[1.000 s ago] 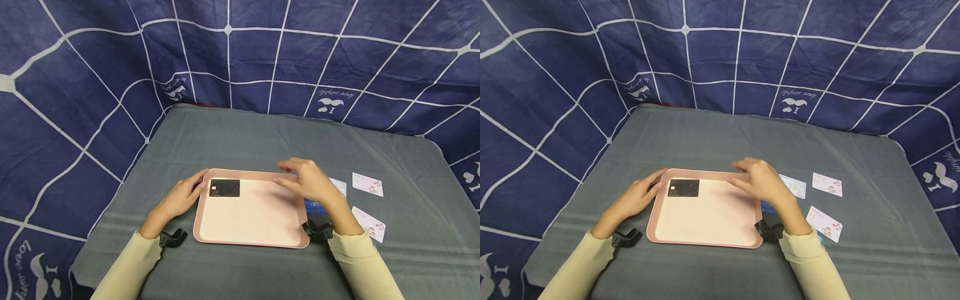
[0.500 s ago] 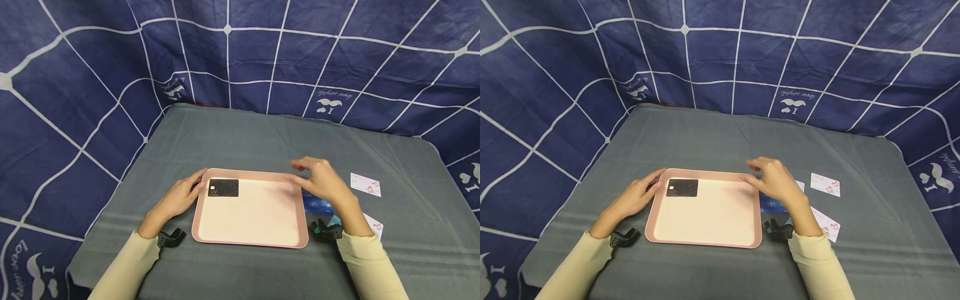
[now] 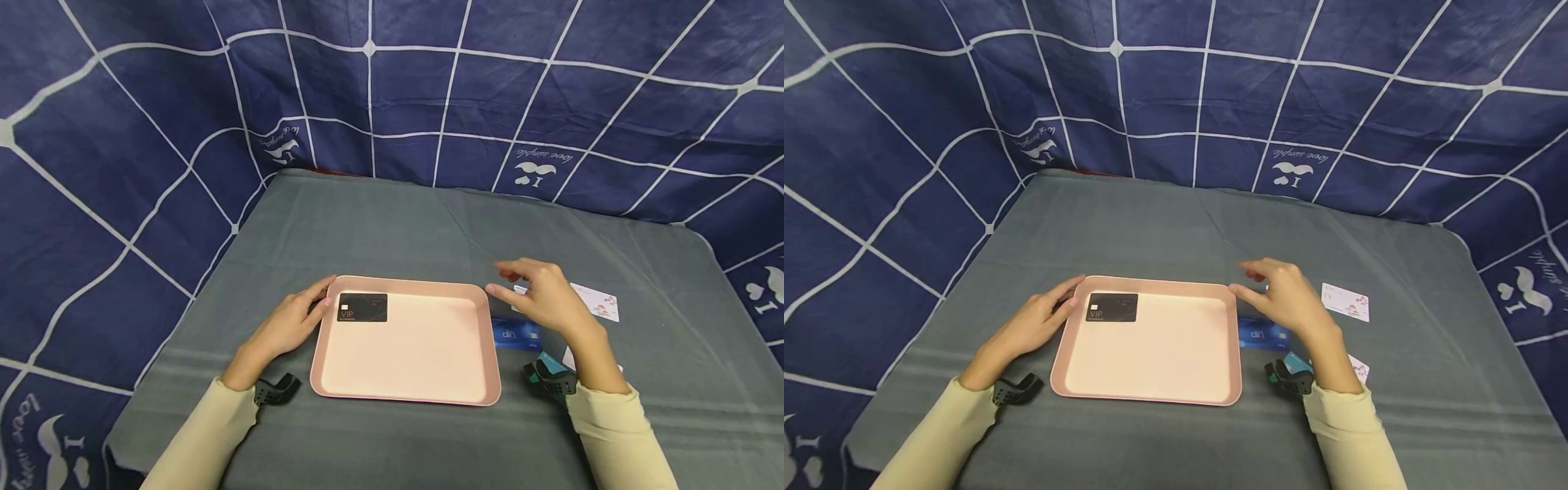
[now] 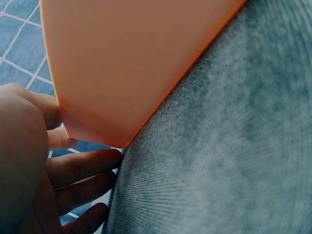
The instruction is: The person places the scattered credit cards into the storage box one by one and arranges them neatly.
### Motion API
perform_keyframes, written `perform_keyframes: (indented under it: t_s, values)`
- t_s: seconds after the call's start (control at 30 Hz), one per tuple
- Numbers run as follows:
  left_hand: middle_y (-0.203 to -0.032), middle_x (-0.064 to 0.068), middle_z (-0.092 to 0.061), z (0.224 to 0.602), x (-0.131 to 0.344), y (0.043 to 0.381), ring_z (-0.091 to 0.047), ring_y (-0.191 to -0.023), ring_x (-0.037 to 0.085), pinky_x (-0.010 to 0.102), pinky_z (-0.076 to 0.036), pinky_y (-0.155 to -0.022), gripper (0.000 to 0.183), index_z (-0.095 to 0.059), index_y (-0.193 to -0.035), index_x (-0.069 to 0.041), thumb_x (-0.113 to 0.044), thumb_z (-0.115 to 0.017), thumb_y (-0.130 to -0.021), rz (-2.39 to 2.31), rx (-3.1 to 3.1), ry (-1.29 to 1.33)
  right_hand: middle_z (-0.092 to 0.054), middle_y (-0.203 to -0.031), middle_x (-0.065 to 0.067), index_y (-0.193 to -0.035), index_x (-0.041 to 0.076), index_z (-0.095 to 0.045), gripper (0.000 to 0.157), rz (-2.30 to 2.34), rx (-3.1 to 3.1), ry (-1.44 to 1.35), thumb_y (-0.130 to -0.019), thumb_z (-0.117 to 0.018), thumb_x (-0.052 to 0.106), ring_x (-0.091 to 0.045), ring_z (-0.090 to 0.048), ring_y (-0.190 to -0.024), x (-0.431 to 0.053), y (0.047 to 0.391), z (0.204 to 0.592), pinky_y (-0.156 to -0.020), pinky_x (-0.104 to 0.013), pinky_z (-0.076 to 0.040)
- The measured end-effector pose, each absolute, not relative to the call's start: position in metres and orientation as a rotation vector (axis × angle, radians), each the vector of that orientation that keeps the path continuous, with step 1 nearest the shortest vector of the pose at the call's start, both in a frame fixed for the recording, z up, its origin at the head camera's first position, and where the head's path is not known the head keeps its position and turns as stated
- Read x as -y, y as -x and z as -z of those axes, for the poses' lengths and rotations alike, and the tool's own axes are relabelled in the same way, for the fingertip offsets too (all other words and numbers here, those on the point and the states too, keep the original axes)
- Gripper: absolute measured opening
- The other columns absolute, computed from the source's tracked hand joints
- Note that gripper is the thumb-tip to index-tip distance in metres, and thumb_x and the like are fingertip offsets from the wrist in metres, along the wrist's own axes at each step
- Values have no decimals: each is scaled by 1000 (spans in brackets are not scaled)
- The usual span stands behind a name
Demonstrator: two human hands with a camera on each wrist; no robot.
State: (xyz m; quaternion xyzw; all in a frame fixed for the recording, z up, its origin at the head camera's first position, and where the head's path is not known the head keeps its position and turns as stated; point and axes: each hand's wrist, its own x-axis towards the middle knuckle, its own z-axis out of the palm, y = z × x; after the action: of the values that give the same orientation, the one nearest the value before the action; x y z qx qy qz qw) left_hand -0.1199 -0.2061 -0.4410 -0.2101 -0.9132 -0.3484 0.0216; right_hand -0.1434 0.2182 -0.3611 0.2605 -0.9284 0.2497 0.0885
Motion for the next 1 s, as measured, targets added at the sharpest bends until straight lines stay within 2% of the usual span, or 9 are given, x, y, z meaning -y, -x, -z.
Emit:
perform_keyframes:
  t_s: [0.27,0.53,0.83,1.0]
  values:
    - [-122,24,-64,439,205,120,-62,-114,38,54,-47,-94,45,-45,-146,-1,-18,-52,-105,1083,2825,638,-71,-94,-12,-114,-1,-72,37,-725,2766,-721,-85,-79,22,-26,-66,-85,-231,149,362,-67,-45,-53]
    - [-123,24,-64,439,204,119,-61,-114,39,55,-47,-94,45,-45,-146,0,-18,-51,-105,1071,2831,645,-72,-95,-18,-115,-2,-70,37,-764,2752,-573,-87,-78,20,-31,-67,-86,-259,152,360,-75,-51,-52]
    - [-123,25,-64,441,207,120,-61,-114,39,55,-47,-95,45,-46,-146,-1,-18,-51,-105,1073,2832,638,-71,-97,-20,-115,-5,-69,40,-790,2829,-482,-89,-76,24,-35,-67,-88,-276,150,376,-76,-55,-53]
    - [-124,23,-64,441,206,120,-60,-116,39,55,-46,-95,45,-46,-146,-2,-19,-51,-105,1068,2824,654,-72,-94,-18,-114,-4,-70,37,-769,2834,-456,-88,-77,21,-33,-68,-86,-288,145,386,-73,-53,-52]
